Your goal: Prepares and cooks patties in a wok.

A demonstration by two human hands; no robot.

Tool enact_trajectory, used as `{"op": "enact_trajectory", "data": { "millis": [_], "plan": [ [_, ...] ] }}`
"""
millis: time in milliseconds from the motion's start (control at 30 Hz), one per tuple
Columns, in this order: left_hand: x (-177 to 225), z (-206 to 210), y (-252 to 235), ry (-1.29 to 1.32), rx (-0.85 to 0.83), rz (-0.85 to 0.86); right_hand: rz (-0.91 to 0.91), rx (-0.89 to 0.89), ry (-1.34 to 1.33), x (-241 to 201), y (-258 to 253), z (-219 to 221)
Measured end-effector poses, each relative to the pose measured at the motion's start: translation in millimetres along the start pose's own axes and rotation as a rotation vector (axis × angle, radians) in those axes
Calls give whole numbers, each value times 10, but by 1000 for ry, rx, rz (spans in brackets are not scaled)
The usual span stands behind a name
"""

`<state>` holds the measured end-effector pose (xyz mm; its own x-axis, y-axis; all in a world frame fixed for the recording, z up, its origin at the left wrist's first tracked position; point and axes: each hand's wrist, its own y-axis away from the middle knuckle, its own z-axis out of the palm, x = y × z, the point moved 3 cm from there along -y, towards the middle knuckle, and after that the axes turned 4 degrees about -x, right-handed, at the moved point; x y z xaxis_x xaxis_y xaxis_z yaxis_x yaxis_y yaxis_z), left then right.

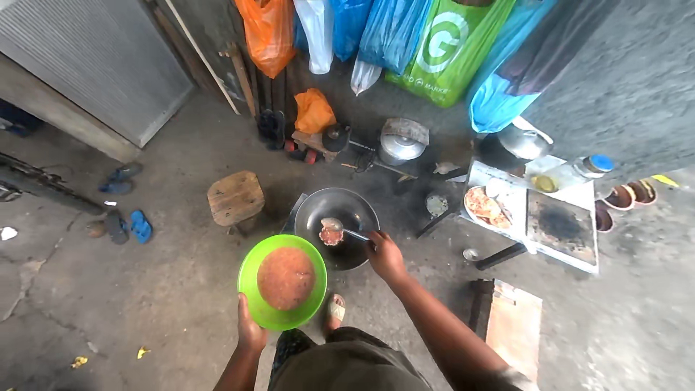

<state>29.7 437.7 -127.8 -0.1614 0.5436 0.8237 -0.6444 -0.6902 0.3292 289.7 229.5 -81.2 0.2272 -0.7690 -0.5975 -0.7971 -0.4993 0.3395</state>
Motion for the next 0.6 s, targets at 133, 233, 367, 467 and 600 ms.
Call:
{"op": "enact_trajectory", "data": {
  "millis": [133, 233, 367, 467, 600],
  "plan": [
    [-25, 76, -40, -14, -24, -12, -367, 136, 50, -405, 283, -32],
    [-46, 168, -63, -10, -53, -12, -654, 387, 304, -572, 348, 168],
    [-38, 274, -72, -19, -46, -59, -596, 312, 373, -571, 358, 363],
    [-52, 303, -88, -42, -30, -91, -189, -196, 217, -566, 313, 281],
    [-71, 308, -87, -65, -41, -93, -74, -347, -4, -448, 245, 211]
  ]
}}
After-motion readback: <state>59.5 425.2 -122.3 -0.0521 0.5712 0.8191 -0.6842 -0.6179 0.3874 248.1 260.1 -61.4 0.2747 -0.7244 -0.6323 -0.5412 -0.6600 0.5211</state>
